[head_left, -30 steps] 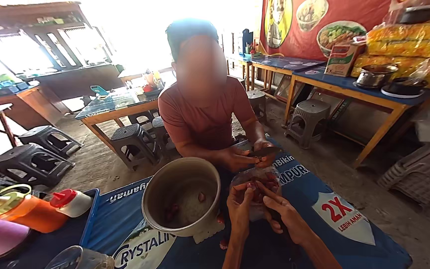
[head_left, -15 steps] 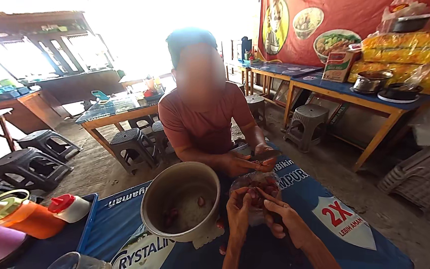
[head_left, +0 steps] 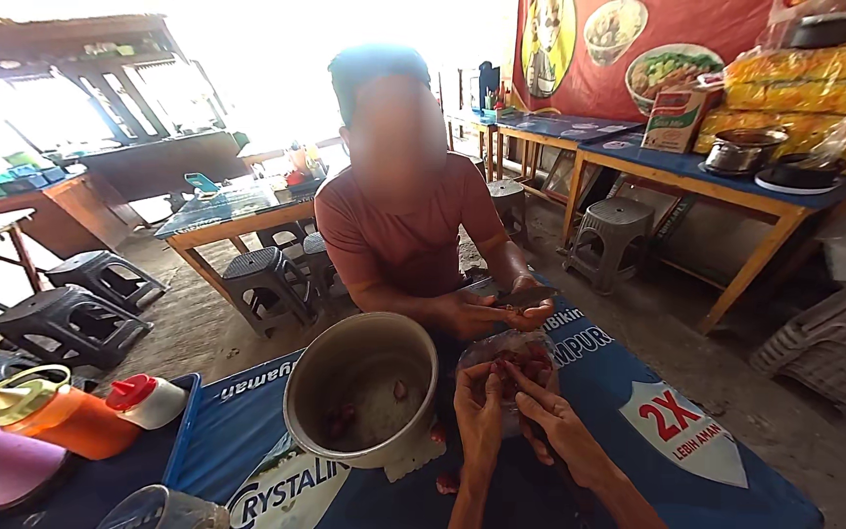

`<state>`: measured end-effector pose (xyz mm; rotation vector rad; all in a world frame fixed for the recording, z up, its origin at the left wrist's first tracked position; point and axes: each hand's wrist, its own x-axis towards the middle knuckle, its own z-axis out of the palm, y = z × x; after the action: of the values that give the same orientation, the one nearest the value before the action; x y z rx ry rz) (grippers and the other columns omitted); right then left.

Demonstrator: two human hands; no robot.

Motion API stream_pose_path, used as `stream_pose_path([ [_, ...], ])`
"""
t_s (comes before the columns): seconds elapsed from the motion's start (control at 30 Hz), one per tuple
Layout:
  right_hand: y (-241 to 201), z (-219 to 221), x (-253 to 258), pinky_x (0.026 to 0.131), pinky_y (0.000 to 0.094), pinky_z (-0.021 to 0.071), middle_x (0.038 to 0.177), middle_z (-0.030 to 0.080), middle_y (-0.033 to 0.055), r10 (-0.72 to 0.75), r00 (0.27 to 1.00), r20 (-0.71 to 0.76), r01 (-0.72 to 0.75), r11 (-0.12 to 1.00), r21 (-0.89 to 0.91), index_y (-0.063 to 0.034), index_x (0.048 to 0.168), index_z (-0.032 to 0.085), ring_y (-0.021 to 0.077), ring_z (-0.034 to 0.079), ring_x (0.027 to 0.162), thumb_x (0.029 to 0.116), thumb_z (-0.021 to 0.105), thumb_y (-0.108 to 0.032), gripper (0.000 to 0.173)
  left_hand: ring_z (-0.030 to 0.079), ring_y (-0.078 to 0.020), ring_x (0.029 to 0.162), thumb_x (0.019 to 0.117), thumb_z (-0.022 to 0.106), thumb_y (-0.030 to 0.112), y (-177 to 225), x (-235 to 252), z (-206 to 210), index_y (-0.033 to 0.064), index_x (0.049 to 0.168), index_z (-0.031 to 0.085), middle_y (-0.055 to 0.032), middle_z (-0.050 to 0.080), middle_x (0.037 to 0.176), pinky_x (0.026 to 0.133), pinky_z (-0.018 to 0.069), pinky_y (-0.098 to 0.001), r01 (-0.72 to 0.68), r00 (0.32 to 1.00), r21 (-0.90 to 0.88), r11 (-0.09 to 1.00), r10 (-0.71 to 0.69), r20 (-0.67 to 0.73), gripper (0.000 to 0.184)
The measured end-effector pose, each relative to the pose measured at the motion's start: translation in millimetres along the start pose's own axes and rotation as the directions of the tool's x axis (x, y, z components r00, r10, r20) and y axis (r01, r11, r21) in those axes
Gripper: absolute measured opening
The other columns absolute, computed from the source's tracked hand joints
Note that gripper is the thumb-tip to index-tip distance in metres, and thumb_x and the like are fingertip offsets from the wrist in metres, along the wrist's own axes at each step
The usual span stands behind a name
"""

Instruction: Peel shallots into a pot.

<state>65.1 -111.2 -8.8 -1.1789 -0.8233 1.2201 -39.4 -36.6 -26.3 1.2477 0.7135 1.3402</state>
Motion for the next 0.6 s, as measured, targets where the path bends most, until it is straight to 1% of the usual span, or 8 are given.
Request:
stream_pose_path([
  [0.03,1.5,0.1,0.5,0.036,0.0198,0.0391,0.067,0.053,-0.0020,-0.023,1.000,-0.018,0.023,1.000,-0.018,-0.0130,0.155,0.044,0.0060,0.043,0.042,0.1075,0.041,-0.015,0.048,0.068,-0.0070,0.090,0.0964,0.059,-0.003,-0.6,-0.3,0.2,-0.0099,0.114,0.059,-0.0108,0.070,0.101,0.083,0.0574,-0.0207,-0.002,1.000,0.003,1.000,0.002,0.000,0.018],
  [0.13,4.4,1.2,0.4,0.036,0.0202,0.0385,0.067,0.054,-0.0022,-0.092,0.994,-0.052,0.088,0.993,-0.083,-0.0104,0.153,0.048,0.0057,0.042,0.041,0.1066,0.043,-0.012,0.047,0.069,-0.0084,0.090,0.0966,0.059,-0.002,-0.7,-1.2,1.2,-0.0092,0.113,0.060,-0.0113,0.070,0.102,0.082,0.0576,-0.0219,0.001,1.000,0.015,1.000,-0.001,-0.003,0.018],
  [0.2,3.7,3.3,-0.5,0.035,0.0203,0.0376,0.065,0.052,-0.0021,-0.098,0.992,-0.076,0.093,0.993,-0.073,-0.0094,0.152,0.049,0.0058,0.041,0.040,0.1066,0.042,-0.012,0.046,0.069,-0.0092,0.091,0.0971,0.058,-0.002,-1.4,-1.7,1.4,-0.0094,0.114,0.060,-0.0118,0.070,0.103,0.083,0.0578,-0.0226,0.005,1.000,0.017,1.000,-0.005,-0.005,0.019],
  [0.3,-0.5,4.3,-2.8,0.035,0.0204,0.0369,0.060,0.049,-0.0015,-0.013,0.997,-0.078,0.017,0.998,0.053,-0.0112,0.153,0.047,0.0062,0.040,0.039,0.1081,0.040,-0.014,0.046,0.068,-0.0086,0.090,0.0981,0.057,-0.002,0.7,-2.0,0.1,-0.0089,0.116,0.060,-0.0113,0.069,0.101,0.083,0.0572,-0.0223,0.055,0.998,-0.007,0.998,-0.055,-0.005,0.019],
  [0.37,-3.8,1.6,-3.5,0.035,0.0208,0.0372,0.062,0.049,-0.0005,0.050,0.998,-0.045,-0.044,0.991,0.130,-0.0141,0.155,0.045,0.0069,0.041,0.040,0.1090,0.039,-0.017,0.047,0.067,-0.0092,0.091,0.0989,0.055,-0.002,1.7,-1.3,-1.4,-0.0087,0.118,0.059,-0.0112,0.069,0.102,0.083,0.0565,-0.0231,0.109,0.994,-0.048,0.993,-0.109,0.001,0.020],
  [0.43,-6.9,-1.9,-2.7,0.035,0.0199,0.0369,0.064,0.048,-0.0006,0.098,0.995,-0.006,-0.095,0.979,0.182,-0.0165,0.156,0.043,0.0065,0.041,0.040,0.1096,0.036,-0.020,0.047,0.068,-0.0118,0.091,0.0998,0.052,-0.003,0.0,0.1,-3.0,-0.0094,0.120,0.058,-0.0126,0.069,0.103,0.084,0.0570,-0.0258,0.152,0.988,-0.103,0.983,-0.151,0.013,0.022],
  [0.53,-10.8,-6.0,-2.2,0.035,0.0175,0.0360,0.065,0.048,-0.0021,0.136,0.988,0.072,-0.150,0.958,0.245,-0.0187,0.157,0.039,0.0040,0.040,0.040,0.1101,0.033,-0.022,0.048,0.071,-0.0150,0.092,0.1008,0.049,-0.005,-1.8,2.2,-4.6,-0.0102,0.122,0.056,-0.0136,0.070,0.103,0.086,0.0594,-0.0306,0.195,0.981,-0.183,0.964,-0.192,0.034,0.023],
  [0.6,-12.8,-7.0,-1.5,0.035,0.0170,0.0355,0.065,0.047,-0.0027,0.137,0.986,0.097,-0.158,0.953,0.258,-0.0207,0.158,0.037,0.0033,0.040,0.040,0.1100,0.031,-0.023,0.049,0.071,-0.0166,0.093,0.1015,0.048,-0.005,-1.1,3.1,-4.1,-0.0102,0.123,0.057,-0.0147,0.070,0.105,0.088,0.0592,-0.0320,0.220,0.976,-0.207,0.953,-0.215,0.047,0.024],
])
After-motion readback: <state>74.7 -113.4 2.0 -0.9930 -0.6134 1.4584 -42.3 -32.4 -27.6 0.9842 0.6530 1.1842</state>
